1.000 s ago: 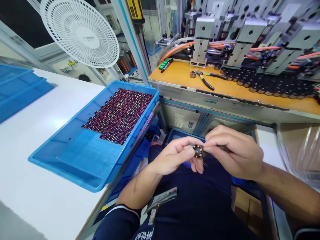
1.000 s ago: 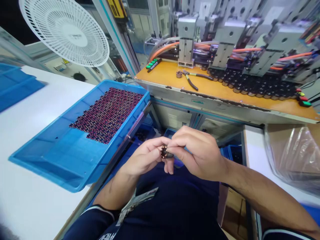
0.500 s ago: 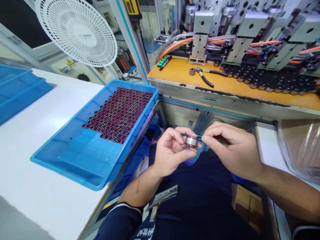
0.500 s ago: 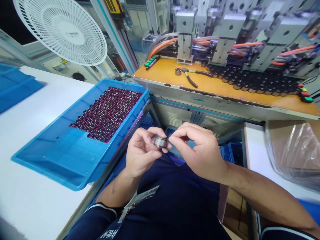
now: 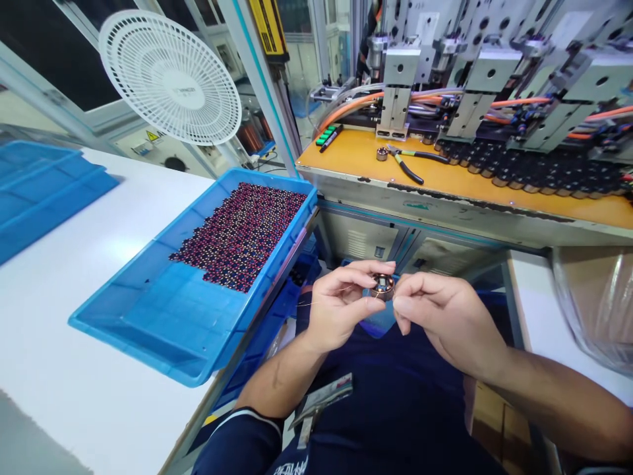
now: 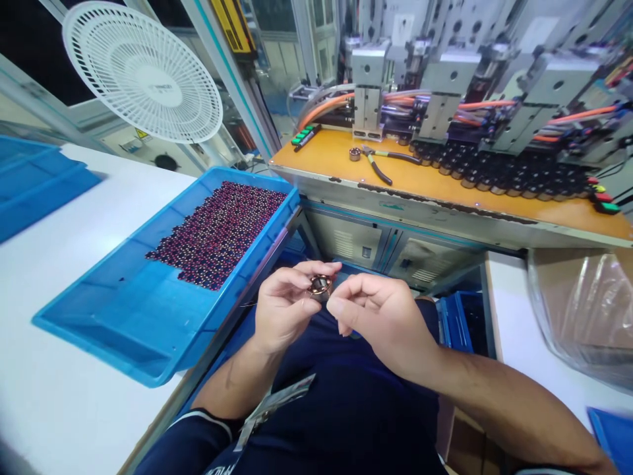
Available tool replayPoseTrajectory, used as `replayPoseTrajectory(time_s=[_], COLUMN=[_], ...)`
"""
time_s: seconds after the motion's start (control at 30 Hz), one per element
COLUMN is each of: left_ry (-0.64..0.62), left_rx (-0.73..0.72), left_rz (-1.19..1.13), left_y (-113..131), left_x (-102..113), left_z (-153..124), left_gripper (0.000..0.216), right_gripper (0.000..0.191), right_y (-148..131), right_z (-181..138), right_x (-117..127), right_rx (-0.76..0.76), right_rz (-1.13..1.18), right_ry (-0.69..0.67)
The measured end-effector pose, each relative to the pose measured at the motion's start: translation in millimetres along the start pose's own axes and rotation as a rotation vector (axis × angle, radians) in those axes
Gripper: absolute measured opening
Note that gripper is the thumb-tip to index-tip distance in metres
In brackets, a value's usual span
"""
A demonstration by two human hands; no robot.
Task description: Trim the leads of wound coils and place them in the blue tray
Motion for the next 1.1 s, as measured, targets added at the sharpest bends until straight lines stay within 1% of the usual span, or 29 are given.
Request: replayPoseTrajectory(time_s=[0.1, 0.17, 0.23, 0.3, 0.33, 0.37, 0.4, 0.43, 0.47, 0.5, 0.53, 0.57, 0.6, 0.63, 0.67, 0.7, 0.73, 0.77, 0.83, 0.9, 0.97, 1.03, 1.1], left_ry=[-0.006, -0.017, -0.028, -0.045, -0.049, -0.033, 0.013, 0.097, 0.213, 0.340, 0.436, 0.472, 0.426, 0.296, 0.167, 0.078, 0.022, -0.002, -0.014, -0.033, -0.051, -0.073, -0.089], left_rx=[0.005, 0.037, 0.075, 0.110, 0.136, 0.175, 0.230, 0.285, 0.318, 0.311, 0.267, 0.182, 0.082, 0.009, -0.051, -0.087, -0.105, -0.116, -0.128, -0.143, -0.161, -0.188, -0.219], left_rz=[-0.034, -0.076, -0.112, -0.167, -0.210, -0.258, -0.298, -0.303, -0.249, -0.130, 0.040, 0.250, 0.451, 0.618, 0.745, 0.815, 0.850, 0.861, 0.852, 0.847, 0.861, 0.880, 0.876], left_y=[0, -1, -3, -7, -12, -19, -28, -37, -44, -44, -35, -19, 0, 13, 22, 29, 34, 38, 41, 41, 40, 40, 41], left_x=[-2, -5, -8, -11, -11, -9, -3, 7, 21, 38, 51, 56, 50, 33, 15, 1, -9, -15, -19, -19, -17, -17, -18], left_z=[0, -1, -1, 1, 2, 3, 4, 4, 2, -2, -6, -8, -7, -4, -3, -3, -1, 1, 6, 10, 11, 10, 7], left_gripper=[0.028, 0.028, 0.028, 0.026, 0.023, 0.017, 0.013, 0.011, 0.012, 0.015, 0.020, 0.026, 0.032, 0.037, 0.041, 0.047, 0.050, 0.050, 0.043, 0.037, 0.038, 0.038, 0.039], right_gripper=[0.022, 0.020, 0.023, 0.024, 0.023, 0.023, 0.025, 0.027, 0.030, 0.032, 0.033, 0.034, 0.036, 0.037, 0.038, 0.038, 0.036, 0.034, 0.031, 0.030, 0.033, 0.035, 0.028], right_y=[15, 21, 22, 17, 12, 3, -11, -27, -43, -53, -57, -56, -54, -51, -49, -47, -46, -45, -45, -48, -53, -56, -60], right_z=[1, 2, 3, 4, 5, 5, 4, -2, -10, -20, -27, -32, -33, -34, -35, -37, -39, -42, -46, -41, -32, -27, -27], right_x=[1, 0, -6, -12, -11, -7, -2, 2, 2, -2, -8, -12, -14, -14, -14, -15, -17, -20, -24, -23, -16, -13, -15], right_rx=[-0.089, -0.106, -0.073, 0.015, 0.087, 0.196, 0.354, 0.544, 0.746, 0.930, 1.075, 1.174, 1.228, 1.257, 1.278, 1.294, 1.315, 1.337, 1.349, 1.247, 1.068, 0.944, 0.903], right_rz=[0.089, 0.150, 0.202, 0.212, 0.172, 0.079, -0.072, -0.289, -0.544, -0.793, -0.999, -1.144, -1.230, -1.267, -1.276, -1.285, -1.293, -1.299, -1.295, -1.251, -1.121, -0.953, -0.828], right_ry=[-0.013, -0.021, -0.074, -0.136, -0.141, -0.114, -0.059, 0.015, 0.095, 0.159, 0.193, 0.192, 0.165, 0.121, 0.071, 0.031, 0.001, -0.023, -0.039, 0.014, 0.055, 0.044, 0.007])
Point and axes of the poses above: each hand's wrist, its own z-axis towards the middle knuckle, its own x-axis out of the back of the hand, y = z × x, the point moved 10 cm from there along z, towards the middle knuckle, and after that the axes turned 9 degrees about z, right-handed, at the moved point
